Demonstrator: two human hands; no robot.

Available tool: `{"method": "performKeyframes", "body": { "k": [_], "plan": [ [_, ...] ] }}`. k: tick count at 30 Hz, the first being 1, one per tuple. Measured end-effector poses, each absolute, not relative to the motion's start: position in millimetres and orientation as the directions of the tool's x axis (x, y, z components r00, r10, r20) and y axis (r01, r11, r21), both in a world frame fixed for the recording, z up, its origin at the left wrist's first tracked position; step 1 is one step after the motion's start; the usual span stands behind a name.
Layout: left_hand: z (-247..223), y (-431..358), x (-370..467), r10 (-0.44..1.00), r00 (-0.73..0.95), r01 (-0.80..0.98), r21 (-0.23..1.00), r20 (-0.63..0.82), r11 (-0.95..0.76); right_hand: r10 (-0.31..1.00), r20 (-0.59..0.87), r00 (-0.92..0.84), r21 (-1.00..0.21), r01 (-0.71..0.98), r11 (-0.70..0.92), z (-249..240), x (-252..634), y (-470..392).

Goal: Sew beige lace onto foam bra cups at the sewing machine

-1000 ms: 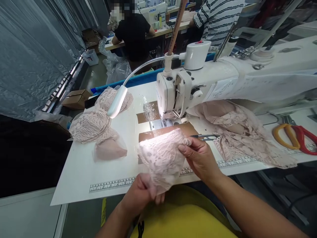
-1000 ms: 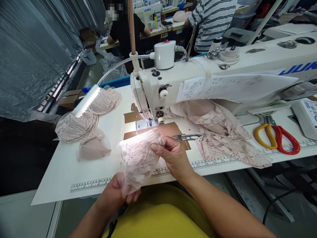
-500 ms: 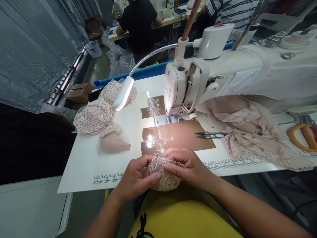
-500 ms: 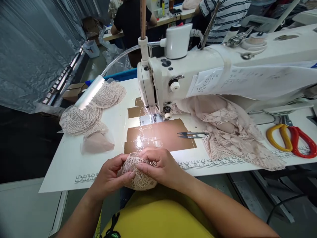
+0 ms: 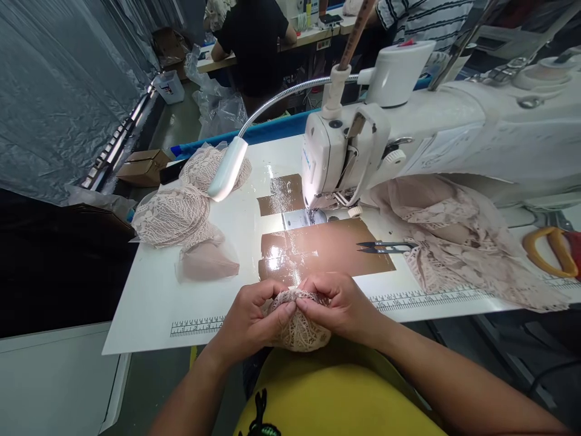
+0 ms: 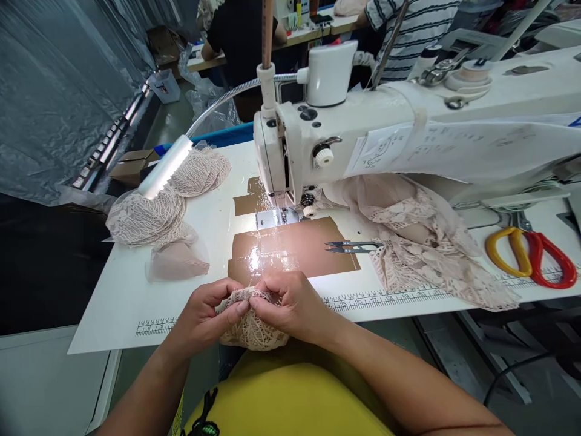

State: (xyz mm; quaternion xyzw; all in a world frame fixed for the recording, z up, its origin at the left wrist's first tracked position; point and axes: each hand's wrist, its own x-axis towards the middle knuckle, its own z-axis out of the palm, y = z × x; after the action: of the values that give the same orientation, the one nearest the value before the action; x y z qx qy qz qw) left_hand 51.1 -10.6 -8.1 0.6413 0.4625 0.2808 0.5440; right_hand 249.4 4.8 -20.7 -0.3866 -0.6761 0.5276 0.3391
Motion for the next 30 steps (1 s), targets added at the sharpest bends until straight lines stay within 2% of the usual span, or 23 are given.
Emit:
{"method": "performKeyframes", "body": {
  "k": [5,8,13,15,20,23,25,28,30],
  "plan": [
    [-7.7,-7.0,56.1,0.897,0.414,0.278,0.960,-0.154,0.036,0.856,-0.027,-0.516,-0.986,0.152,0.061,-16.8,255.9,13.9],
    [-8.6,-4.2,59.0,0.881,0.449,0.257,0.966,-0.153,0.037,0.843,-0.021,-0.538,-0.982,0.171,0.084,-10.7,255.8,16.1],
    [-10.7,1.0,58.9,0.803,0.555,0.006,0.966,-0.219,0.259,0.878,0.039,-0.478,-0.960,0.226,0.166,2.4,259.9,14.3],
    [-11.0,3.3,59.7,0.786,0.574,-0.036,0.953,-0.227,0.302,0.888,0.052,-0.457,-0.955,0.238,0.179,5.4,262.1,13.6],
    [-19.4,4.9,71.2,0.827,0.497,-0.129,0.920,-0.264,0.371,0.897,0.025,-0.442,-0.970,0.207,0.129,1.7,262.8,16.0],
    [-23.0,6.5,75.5,0.835,0.417,-0.247,0.839,-0.360,0.485,0.886,-0.006,-0.463,-0.980,0.181,0.088,-4.2,264.7,20.7],
    [-18.2,11.4,69.5,0.857,0.313,-0.308,0.810,-0.409,0.499,0.882,-0.025,-0.470,-0.974,0.212,0.086,-7.2,269.9,24.4],
    [-1.3,25.5,46.0,0.938,0.013,-0.286,0.897,-0.347,0.336,0.892,-0.035,-0.451,-0.942,0.312,0.121,-9.7,283.8,29.2],
    [9.9,37.4,28.1,0.955,-0.240,-0.115,0.982,-0.174,0.150,0.899,-0.016,-0.437,-0.909,0.380,0.168,-10.5,294.5,31.5]
  ]
}}
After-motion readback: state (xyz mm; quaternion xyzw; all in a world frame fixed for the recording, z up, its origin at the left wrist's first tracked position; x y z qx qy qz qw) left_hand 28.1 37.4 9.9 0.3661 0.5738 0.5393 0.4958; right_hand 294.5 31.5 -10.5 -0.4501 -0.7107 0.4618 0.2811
